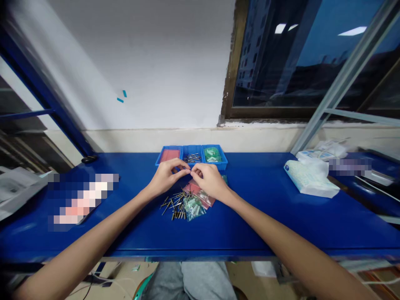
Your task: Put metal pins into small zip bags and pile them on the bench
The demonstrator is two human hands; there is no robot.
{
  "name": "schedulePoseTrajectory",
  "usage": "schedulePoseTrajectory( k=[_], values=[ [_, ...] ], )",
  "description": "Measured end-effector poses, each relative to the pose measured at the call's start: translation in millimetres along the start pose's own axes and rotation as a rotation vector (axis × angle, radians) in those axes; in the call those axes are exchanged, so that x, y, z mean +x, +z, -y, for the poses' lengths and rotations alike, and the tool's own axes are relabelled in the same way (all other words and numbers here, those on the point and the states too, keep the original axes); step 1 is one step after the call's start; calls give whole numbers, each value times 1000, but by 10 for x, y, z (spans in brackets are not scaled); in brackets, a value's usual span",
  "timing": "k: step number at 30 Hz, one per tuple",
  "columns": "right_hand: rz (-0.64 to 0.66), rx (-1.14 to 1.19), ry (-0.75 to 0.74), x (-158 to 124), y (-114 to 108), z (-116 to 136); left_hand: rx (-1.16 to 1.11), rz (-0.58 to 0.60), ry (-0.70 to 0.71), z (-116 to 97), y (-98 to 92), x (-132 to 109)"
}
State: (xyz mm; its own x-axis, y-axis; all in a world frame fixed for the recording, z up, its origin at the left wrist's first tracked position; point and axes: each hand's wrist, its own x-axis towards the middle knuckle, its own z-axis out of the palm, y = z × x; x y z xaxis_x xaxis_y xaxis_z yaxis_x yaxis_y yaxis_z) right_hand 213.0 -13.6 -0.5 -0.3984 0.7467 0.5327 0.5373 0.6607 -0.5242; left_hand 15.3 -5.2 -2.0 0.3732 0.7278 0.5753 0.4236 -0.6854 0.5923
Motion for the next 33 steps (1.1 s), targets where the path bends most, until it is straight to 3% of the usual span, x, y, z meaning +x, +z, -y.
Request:
schedulePoseTrajectory(
  k=[3,6,9,14,24,30,33],
  values=[
    [-22,-12,14,0,-15,20,73,3,99,10,-23,-5],
    [-38,-13,-3,1,-38,48,87,26,102,-9,-13,-20],
    [-44,21,-6,8,-50,52,-3,30,-4,-29,24,-26],
    [28,95,53,20,-46,30,-353,-39,-214,9,79,-5],
    [75,172,107,17,-71,105,-536,-82,-334,15,137,6],
    [-10,28,31,9,-46,93,-499,-104,-282,54,115,13],
    [-46,-49,-20,0,-44,64,-377,-51,-216,43,102,7]
  ],
)
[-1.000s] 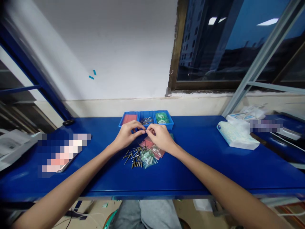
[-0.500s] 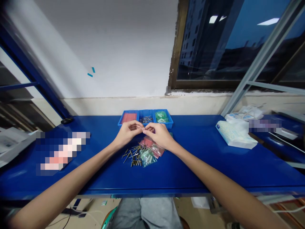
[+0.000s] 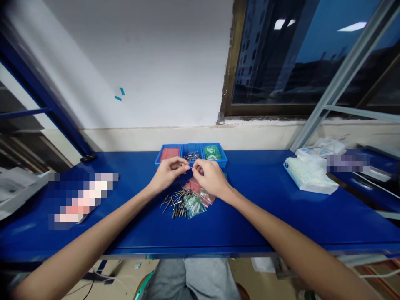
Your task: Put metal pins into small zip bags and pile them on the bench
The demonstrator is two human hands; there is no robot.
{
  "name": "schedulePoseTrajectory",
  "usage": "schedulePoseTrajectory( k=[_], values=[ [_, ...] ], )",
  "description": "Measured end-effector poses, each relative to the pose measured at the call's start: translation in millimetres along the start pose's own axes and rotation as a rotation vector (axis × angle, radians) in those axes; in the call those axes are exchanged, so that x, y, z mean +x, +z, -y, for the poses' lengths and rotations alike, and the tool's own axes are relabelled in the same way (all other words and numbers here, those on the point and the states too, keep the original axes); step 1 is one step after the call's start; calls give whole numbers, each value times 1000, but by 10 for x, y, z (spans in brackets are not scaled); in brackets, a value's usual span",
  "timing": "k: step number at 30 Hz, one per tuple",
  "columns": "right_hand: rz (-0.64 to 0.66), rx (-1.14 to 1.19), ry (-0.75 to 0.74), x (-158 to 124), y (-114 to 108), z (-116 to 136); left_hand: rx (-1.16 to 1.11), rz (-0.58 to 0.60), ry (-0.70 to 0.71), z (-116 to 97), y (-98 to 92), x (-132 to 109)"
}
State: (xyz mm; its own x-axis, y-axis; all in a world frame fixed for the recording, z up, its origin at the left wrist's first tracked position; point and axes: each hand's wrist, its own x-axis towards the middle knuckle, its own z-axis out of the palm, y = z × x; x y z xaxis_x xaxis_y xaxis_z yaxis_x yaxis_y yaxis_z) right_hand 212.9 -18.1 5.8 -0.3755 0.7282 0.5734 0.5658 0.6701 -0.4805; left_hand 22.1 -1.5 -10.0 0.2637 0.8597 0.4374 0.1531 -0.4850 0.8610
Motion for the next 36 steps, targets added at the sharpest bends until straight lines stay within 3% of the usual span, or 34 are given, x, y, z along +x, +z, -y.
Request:
schedulePoseTrajectory(
  k=[6,13,19,22,25,30,33,36],
  values=[
    [-39,6,-9,-4,9,-1,323,-48,151,-30,-5,-25],
    [18,14,30,10,43,-80,-2,-2,-41,21,31,-6],
    [34,21,16,0,66,-82,-79,10,-60,-27,43,-12],
    [39,-33,-8,-23,40,-64,37,18,-15,-19,5,2],
    [56,-243,-93,27,12,-102,250,-40,64,9,-54,15],
    [76,-550,-101,362,-22,-168,528,-103,218,13,-164,25],
    [79,-550,-89,378,-92,-58,640,-80,252,-8,-206,20],
    [98,-385,-101,69,-176,92,694,-48,259,-34,-210,3]
  ],
)
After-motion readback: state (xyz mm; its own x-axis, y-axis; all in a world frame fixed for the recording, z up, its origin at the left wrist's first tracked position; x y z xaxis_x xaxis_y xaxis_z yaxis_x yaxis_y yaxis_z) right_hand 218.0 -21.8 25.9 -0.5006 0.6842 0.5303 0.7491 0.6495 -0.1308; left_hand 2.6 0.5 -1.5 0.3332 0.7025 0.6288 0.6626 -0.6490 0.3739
